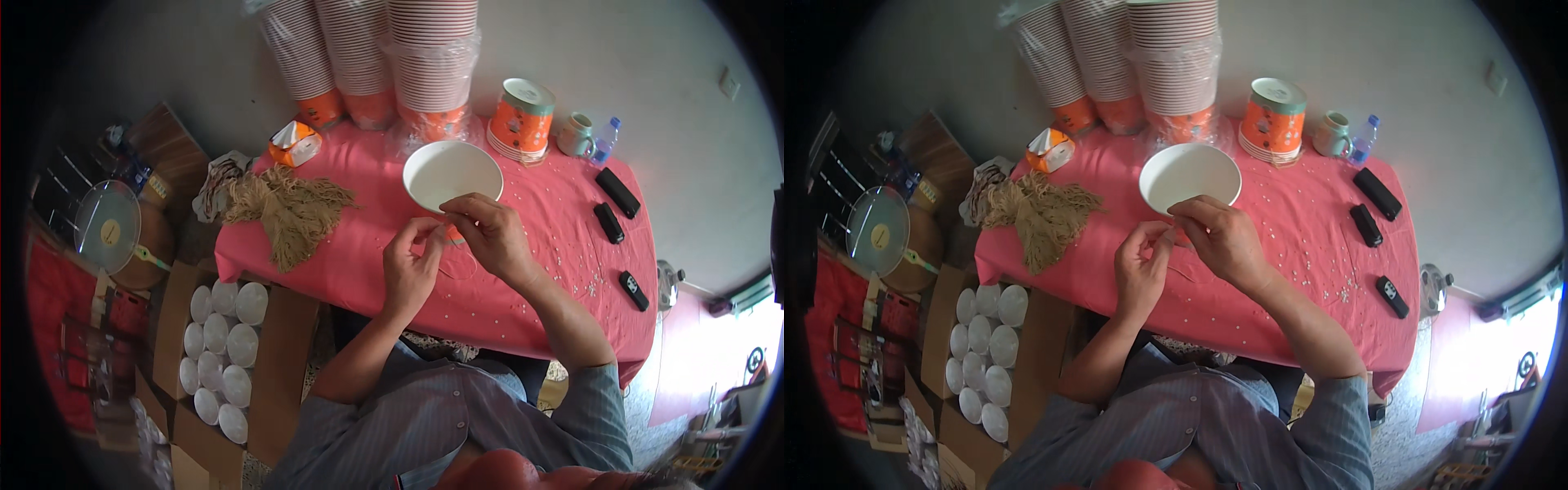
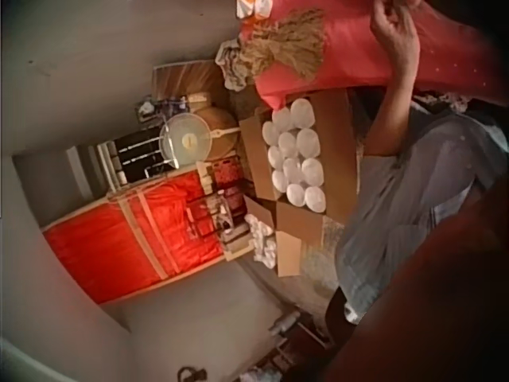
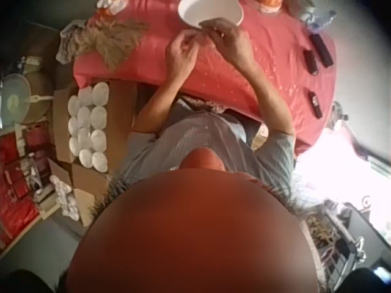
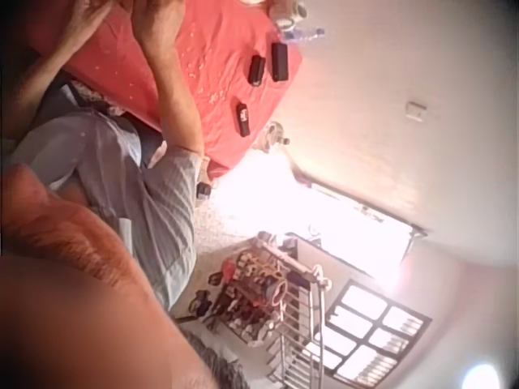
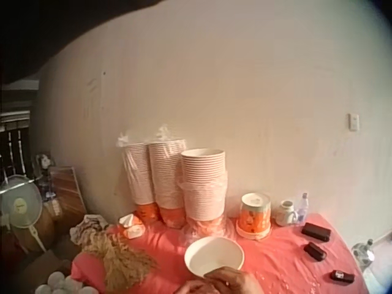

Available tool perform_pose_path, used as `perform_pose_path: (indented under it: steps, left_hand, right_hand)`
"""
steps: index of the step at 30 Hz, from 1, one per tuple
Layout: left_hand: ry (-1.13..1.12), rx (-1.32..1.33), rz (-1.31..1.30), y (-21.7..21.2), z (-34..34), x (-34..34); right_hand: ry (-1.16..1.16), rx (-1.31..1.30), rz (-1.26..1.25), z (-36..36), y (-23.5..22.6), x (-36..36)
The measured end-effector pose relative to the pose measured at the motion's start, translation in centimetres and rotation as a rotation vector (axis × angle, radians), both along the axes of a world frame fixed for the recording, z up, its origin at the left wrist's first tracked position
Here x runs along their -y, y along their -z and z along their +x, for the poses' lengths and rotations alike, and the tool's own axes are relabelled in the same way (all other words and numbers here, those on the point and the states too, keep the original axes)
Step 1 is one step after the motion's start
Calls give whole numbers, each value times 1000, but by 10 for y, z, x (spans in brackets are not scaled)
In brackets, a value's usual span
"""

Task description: The person is threading a thin line or string through holes in the bottom of paper cups, likely to create a decorative string or chain.

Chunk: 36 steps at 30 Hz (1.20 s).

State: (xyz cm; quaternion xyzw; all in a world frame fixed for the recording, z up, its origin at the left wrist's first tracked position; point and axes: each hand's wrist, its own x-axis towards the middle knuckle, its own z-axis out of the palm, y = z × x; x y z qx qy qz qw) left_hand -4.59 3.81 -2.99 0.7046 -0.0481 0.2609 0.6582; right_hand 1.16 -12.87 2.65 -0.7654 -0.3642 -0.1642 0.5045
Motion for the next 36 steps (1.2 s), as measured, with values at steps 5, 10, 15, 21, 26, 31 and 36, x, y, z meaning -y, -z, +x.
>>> perform_pose_path:
  steps: [5, 10, 15, 21, 26, 31, 36]
  left_hand:
    - [-210, 178, 375, -14, -7, -4]
    - [-298, 213, 523, -16, -12, -3]
    - [-381, 272, 646, -17, -9, 2]
    - [-438, 331, 758, -12, -7, 4]
    - [109, -137, -281, 6, -7, 1]
    - [273, -172, -738, 14, -6, 6]
    - [338, -212, -838, 26, -4, 9]
  right_hand:
    - [3, 123, -120, 6, -15, -5]
    - [42, 250, -364, 5, -15, -2]
    - [92, 384, -415, 3, -11, 2]
    - [72, 358, -430, 4, -15, 9]
    - [-5, 200, -392, 8, -22, 17]
    - [-107, 97, -522, 9, -26, 24]
    - [-264, 61, -519, 18, -21, 28]
